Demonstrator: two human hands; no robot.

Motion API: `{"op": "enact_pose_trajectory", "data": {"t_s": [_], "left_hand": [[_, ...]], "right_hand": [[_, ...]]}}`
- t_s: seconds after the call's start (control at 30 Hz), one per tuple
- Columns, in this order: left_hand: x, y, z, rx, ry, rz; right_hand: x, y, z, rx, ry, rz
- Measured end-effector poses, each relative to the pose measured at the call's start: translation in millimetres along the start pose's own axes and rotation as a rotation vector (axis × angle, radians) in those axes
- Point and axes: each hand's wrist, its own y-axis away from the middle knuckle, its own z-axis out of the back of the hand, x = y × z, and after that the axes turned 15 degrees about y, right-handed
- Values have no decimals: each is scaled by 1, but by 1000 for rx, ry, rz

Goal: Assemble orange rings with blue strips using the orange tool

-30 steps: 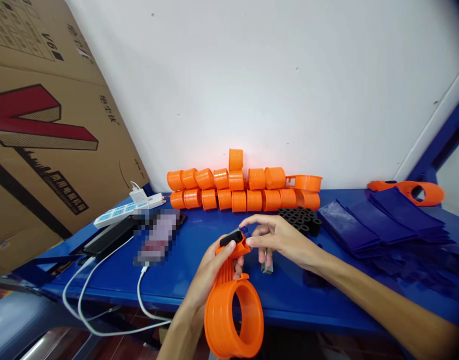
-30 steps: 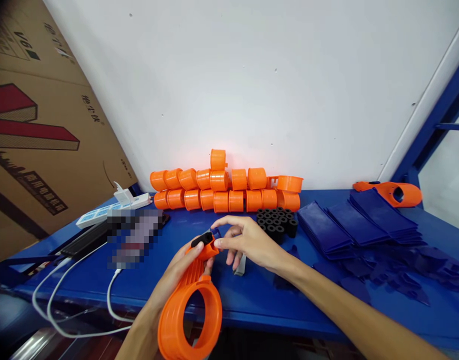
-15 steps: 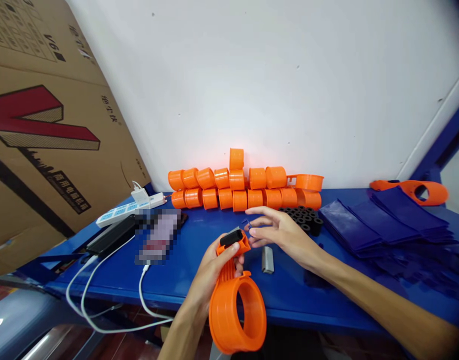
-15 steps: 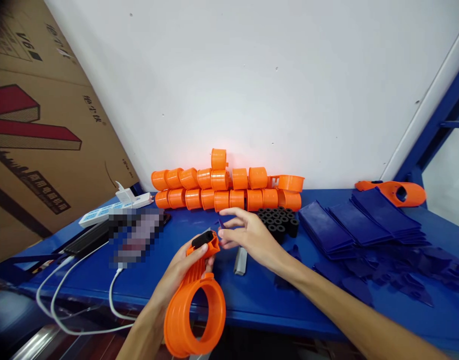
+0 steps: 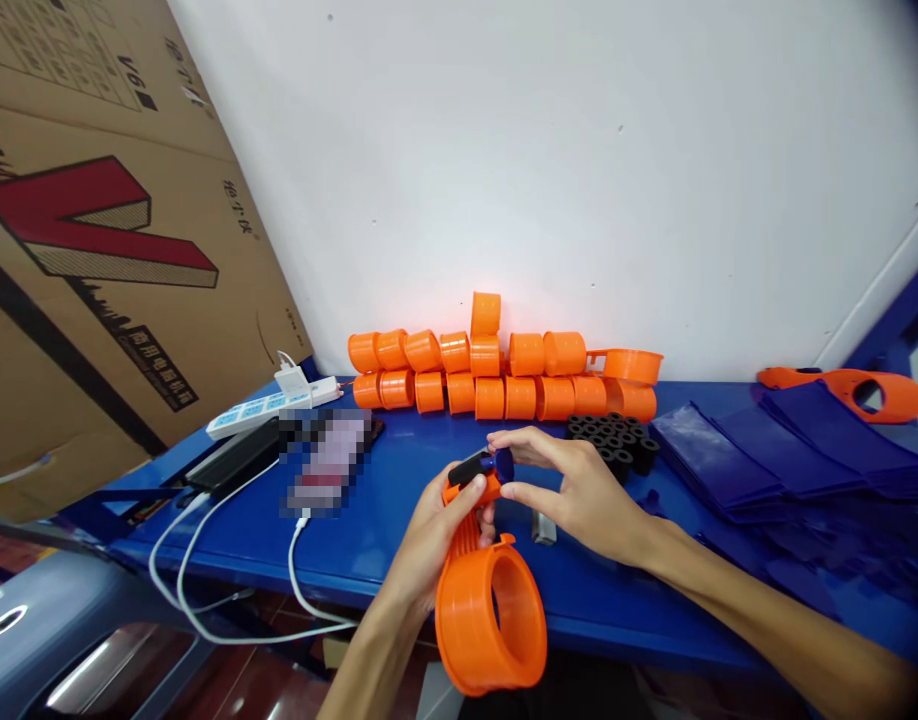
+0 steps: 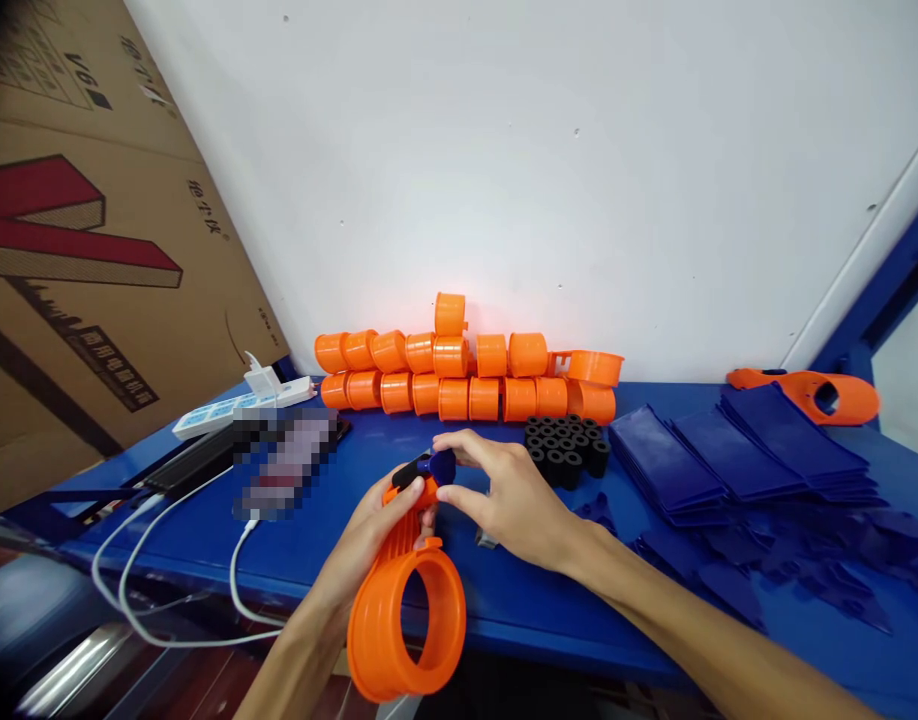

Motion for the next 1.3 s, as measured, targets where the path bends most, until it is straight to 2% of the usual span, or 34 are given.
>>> {"op": "enact_pose_trajectory", "data": {"t_s": [0.4,0.47,0.6,0.67,1.17,1.3], "left_hand": [[-2,2,5,46,22,83],[-1,2,5,58,21,57],[0,3,1,58,54,-33],[1,5,-1,55,48,-65],[4,6,0,106,-60,-152],[1,10,-3,153,51,-131]], "right_hand": [[-1,6,10,128,205,153],[-3,8,5,61,264,219],[-7,10,-7,-215,428,395],[-8,10,-10,-285,451,432],[-7,12,-13,-423,491,478],[-7,12,-14,-402,464,506]]}}
